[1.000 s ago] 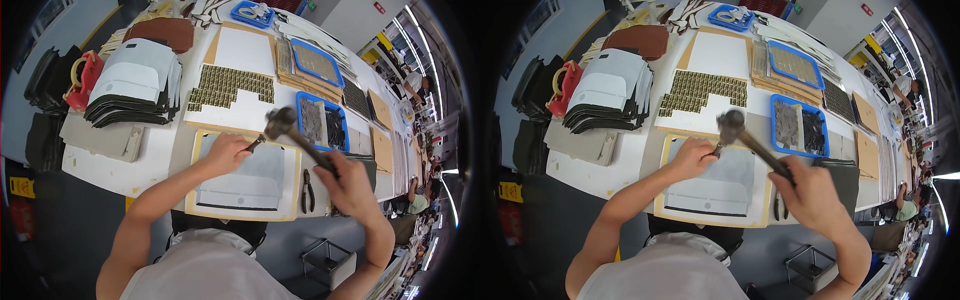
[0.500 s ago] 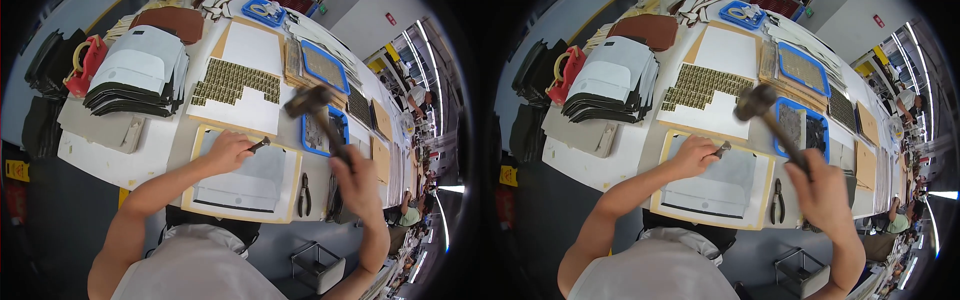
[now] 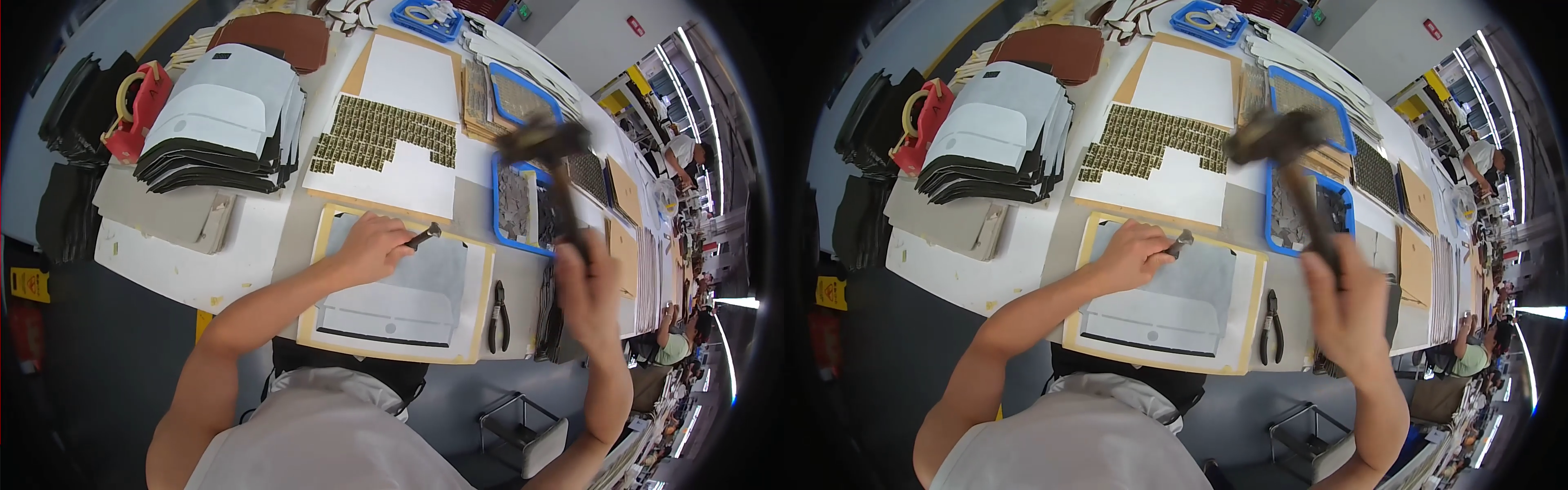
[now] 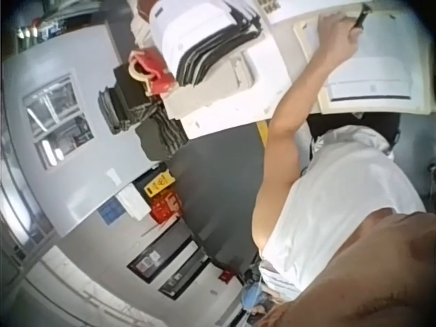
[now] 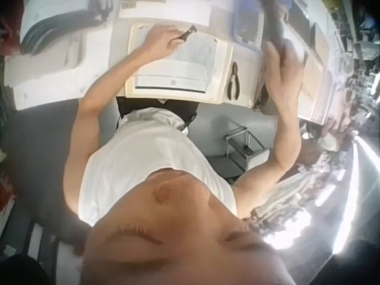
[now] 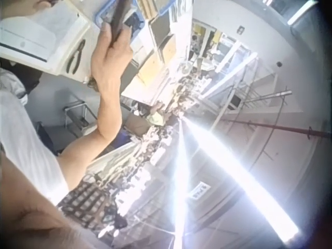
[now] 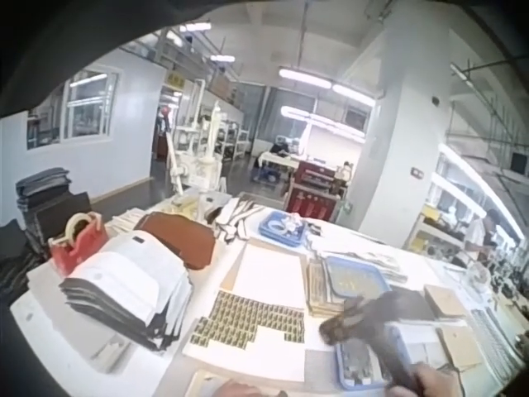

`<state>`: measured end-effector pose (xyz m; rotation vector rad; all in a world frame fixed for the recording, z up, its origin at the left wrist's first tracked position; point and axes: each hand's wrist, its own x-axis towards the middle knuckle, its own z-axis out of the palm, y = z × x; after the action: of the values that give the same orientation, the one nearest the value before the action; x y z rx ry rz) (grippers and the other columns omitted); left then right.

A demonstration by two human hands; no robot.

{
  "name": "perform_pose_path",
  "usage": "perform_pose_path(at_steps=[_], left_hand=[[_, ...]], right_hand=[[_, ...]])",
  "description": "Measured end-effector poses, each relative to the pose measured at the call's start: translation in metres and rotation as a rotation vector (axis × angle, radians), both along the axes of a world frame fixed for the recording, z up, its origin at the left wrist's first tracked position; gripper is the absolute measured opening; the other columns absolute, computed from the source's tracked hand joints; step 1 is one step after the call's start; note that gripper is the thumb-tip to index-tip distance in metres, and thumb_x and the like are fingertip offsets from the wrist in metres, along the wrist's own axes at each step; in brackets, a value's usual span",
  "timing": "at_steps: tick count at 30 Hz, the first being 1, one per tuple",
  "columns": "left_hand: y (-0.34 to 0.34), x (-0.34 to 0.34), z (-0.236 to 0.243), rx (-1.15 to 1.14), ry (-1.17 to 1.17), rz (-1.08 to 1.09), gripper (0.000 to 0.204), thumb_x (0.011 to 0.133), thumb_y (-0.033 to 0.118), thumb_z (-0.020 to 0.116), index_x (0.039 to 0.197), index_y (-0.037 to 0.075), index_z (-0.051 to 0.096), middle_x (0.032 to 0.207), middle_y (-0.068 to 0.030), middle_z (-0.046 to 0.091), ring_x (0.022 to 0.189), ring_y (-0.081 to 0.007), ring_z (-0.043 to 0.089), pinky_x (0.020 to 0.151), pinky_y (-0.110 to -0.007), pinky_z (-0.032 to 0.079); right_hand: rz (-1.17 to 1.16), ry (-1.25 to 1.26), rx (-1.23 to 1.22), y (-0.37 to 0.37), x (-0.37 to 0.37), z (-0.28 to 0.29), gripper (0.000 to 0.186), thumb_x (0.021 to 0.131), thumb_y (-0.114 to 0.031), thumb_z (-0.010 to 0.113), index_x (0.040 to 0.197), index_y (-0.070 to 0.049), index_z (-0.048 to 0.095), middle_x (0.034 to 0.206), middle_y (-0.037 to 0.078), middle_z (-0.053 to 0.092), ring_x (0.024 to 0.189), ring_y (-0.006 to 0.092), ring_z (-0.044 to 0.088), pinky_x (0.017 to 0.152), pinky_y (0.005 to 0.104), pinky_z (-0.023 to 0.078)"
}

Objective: Assembling leather pieces by applying glue and hammering down components.

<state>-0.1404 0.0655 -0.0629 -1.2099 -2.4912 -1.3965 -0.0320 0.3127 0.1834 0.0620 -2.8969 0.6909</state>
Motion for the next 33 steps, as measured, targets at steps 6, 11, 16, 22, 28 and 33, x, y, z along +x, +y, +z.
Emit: perform_pose_path(at_steps=[6, 11, 16, 22, 28, 33], left_hand=[[0.002, -0.002, 0.004, 0.012, 0.024, -0.012, 0.009, 0.085, 0.012, 0.075, 0.094, 0.01, 0.075, 0.085, -0.003, 0.066, 0.083, -0.0239, 0.061, 0.081, -0.039, 0.039], [0.004, -0.003, 0.003, 0.02, 0.051, -0.025, 0.009, 0.085, 0.012, 0.074, 0.093, 0.009, 0.075, 0.083, -0.0033, 0.065, 0.081, -0.0245, 0.061, 0.08, -0.039, 0.039], [-0.003, -0.001, 0.009, -0.035, 0.058, 0.02, 0.012, 0.085, 0.015, 0.074, 0.095, 0.008, 0.074, 0.081, -0.0036, 0.064, 0.08, -0.0257, 0.061, 0.08, -0.038, 0.039], [0.003, 0.004, 0.034, 0.31, -0.292, 0.089, 0.02, 0.091, 0.013, 0.072, 0.109, 0.004, 0.073, 0.096, -0.0084, 0.074, 0.087, -0.0223, 0.07, 0.082, -0.036, 0.052], [0.095, -0.057, 0.036, 0.144, -0.268, -0.022, 0.021, 0.092, 0.018, 0.07, 0.11, 0.006, 0.071, 0.094, -0.0159, 0.075, 0.09, -0.0318, 0.073, 0.079, -0.043, 0.055], [0.156, -0.081, 0.016, -0.162, -0.172, -0.039, 0.023, 0.089, 0.018, 0.072, 0.111, 0.01, 0.072, 0.097, -0.0119, 0.077, 0.095, -0.0305, 0.073, 0.084, -0.043, 0.055]], right_hand=[[0.02, 0.195, -0.376, 0.003, 0.024, -0.031, 0.023, 0.106, -0.022, 0.05, 0.098, 0.0, 0.052, 0.063, 0.009, 0.055, 0.046, 0.0183, 0.055, 0.041, 0.0308, 0.042], [0.056, -0.27, 0.214, -0.001, 0.016, -0.053, 0.025, 0.098, -0.023, 0.066, 0.099, 0.0, 0.056, 0.061, 0.021, 0.061, 0.061, 0.0479, 0.063, 0.058, 0.0548, 0.051], [-0.171, -0.326, -0.055, 0.042, 0.035, -0.06, 0.029, 0.099, -0.025, 0.066, 0.089, 0.002, 0.059, 0.058, 0.019, 0.06, 0.052, 0.0372, 0.065, 0.051, 0.0466, 0.048], [-0.722, -0.373, -0.478, 0.092, 0.116, -0.168, 0.033, 0.098, -0.029, 0.068, 0.103, 0.003, 0.065, 0.06, 0.016, 0.062, 0.051, 0.0328, 0.066, 0.054, 0.0398, 0.052], [-0.302, 0.128, 0.422, 0.07, 0.12, -0.177, 0.045, 0.087, -0.027, 0.077, 0.119, 0.002, 0.064, 0.104, 0.019, 0.068, 0.089, 0.0407, 0.068, 0.078, 0.0474, 0.056], [-0.286, -0.371, 0.198, 0.059, 0.112, -0.176, 0.067, 0.075, -0.03, 0.085, 0.13, 0.0, 0.061, 0.117, 0.021, 0.062, 0.1, 0.042, 0.067, 0.084, 0.0489, 0.055]])
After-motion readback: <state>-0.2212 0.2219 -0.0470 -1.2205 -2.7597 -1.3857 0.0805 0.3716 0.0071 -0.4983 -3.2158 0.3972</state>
